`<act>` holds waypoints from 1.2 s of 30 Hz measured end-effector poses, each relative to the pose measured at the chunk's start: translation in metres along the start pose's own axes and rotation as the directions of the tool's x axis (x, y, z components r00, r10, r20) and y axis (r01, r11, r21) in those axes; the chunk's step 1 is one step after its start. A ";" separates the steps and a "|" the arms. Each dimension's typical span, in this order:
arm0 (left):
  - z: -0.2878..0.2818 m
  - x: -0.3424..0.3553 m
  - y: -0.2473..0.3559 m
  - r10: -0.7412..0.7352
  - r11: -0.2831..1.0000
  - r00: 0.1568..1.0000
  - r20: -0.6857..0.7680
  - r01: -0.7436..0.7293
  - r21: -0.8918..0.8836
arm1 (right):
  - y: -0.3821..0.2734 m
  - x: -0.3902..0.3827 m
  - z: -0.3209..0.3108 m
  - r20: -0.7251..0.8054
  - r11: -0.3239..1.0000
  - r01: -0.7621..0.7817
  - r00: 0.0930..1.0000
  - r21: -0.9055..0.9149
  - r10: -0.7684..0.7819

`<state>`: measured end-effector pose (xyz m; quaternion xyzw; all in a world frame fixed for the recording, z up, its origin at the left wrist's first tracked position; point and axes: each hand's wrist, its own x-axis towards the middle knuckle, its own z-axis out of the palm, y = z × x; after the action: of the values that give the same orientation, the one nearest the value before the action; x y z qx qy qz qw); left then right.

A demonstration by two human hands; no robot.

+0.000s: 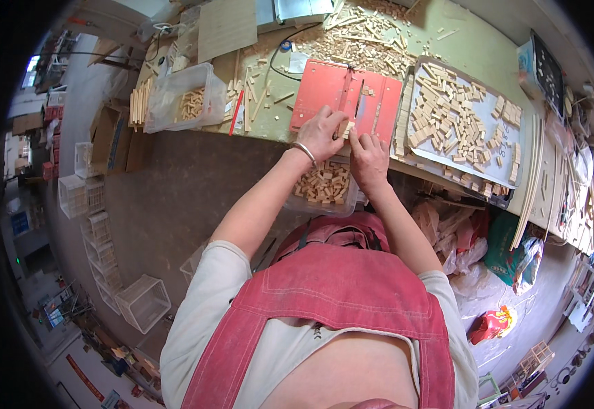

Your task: The person repeatedly picks small wooden blocks from a tray, places them on a red cutting jig, and uses a hand tool to cut them into smaller pieces. The cut pieces fall into a clear plastic bin below. The person continues this cycle throughout the clip.

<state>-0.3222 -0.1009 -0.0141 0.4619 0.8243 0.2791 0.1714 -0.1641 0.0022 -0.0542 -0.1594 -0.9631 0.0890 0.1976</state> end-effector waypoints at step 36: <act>-0.016 0.049 0.006 0.035 0.982 0.998 0.057 -0.045 0.182 | 0.011 -0.090 -0.071 0.126 0.859 -0.404 0.915 0.316 0.384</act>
<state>-0.3521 -0.0618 0.0010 0.4995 0.8321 0.1928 0.1445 -0.0543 -0.0106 -0.0242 -0.3140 -0.8862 0.2947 0.1711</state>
